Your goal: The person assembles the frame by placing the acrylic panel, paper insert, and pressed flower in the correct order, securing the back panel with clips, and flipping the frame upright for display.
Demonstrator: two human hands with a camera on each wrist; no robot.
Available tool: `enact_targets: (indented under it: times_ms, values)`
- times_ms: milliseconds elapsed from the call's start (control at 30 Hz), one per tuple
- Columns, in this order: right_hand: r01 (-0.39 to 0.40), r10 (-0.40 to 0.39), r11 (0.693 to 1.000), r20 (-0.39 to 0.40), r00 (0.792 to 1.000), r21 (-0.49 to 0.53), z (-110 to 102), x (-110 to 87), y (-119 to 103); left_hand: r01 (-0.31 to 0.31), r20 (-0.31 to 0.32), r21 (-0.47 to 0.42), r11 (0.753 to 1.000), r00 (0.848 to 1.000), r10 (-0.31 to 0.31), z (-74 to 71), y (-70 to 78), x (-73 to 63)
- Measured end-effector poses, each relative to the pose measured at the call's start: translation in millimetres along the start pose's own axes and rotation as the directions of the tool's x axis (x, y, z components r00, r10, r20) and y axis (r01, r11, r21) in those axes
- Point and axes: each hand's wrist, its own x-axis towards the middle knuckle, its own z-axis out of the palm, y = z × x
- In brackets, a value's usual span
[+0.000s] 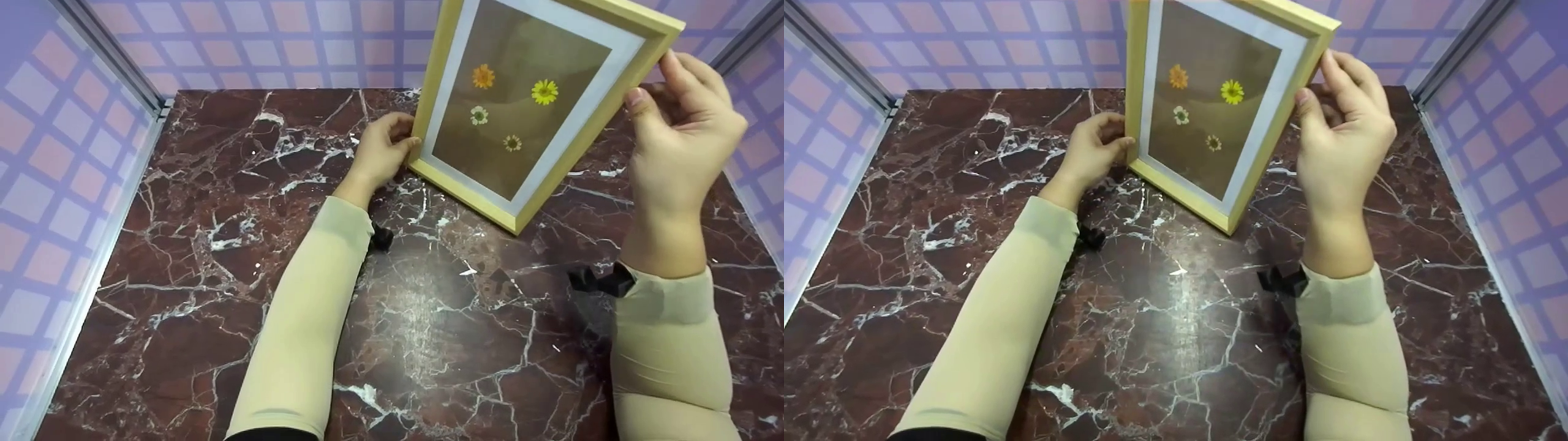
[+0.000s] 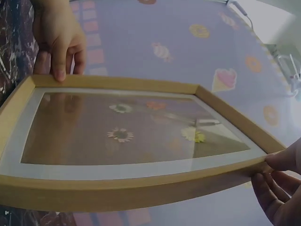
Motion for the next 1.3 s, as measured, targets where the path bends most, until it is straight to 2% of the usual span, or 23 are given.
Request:
enact_targets:
  times_ms: [67, 267, 433, 700, 900, 1100, 1300]
  values:
    - [0.002, -0.002, 1.0, 0.001, 1.0, -0.024, -0.8, 4.5, 8.8, 0.019, 0.006, -0.001, 1.0, 1.0, -0.019, -0.1, 0.8, -2.0]
    - [-0.079, 0.079, 0.994, 0.008, 0.997, 0.072, -0.5, 12.5, 23.8, 0.034, 0.027, -0.018, 0.999, 0.999, -0.033, -0.4, 1.0, -9.6]
    - [-0.099, 0.095, 0.99, 0.046, 0.994, 0.102, 0.6, 14.7, 30.7, 0.045, 0.049, -0.06, 0.997, 0.998, -0.042, -1.8, 1.6, -19.5]
    - [-0.238, 0.214, 0.935, 0.116, 0.97, 0.262, 0.2, 19.8, 42.8, 0.055, 0.032, -0.089, 0.994, 0.998, -0.052, -3.9, 4.9, -36.9]
    - [-0.283, 0.253, 0.934, 0.157, 0.955, 0.219, -0.7, 23.6, 60.9, 0.075, 0.015, -0.099, 0.992, 0.997, -0.074, -5.3, 6.7, -51.4]
    - [-0.326, 0.3, 0.934, 0.173, 0.938, 0.147, -1.2, 26.8, 79.1, 0.105, 0.0, -0.134, 0.985, 0.994, -0.106, -5.5, 5.3, -59.1]
    - [-0.339, 0.314, 0.934, 0.193, 0.93, 0.115, -2.6, 26.4, 91.1, 0.102, 0.0, -0.136, 0.985, 0.995, -0.103, -6.5, 2.7, -65.5]
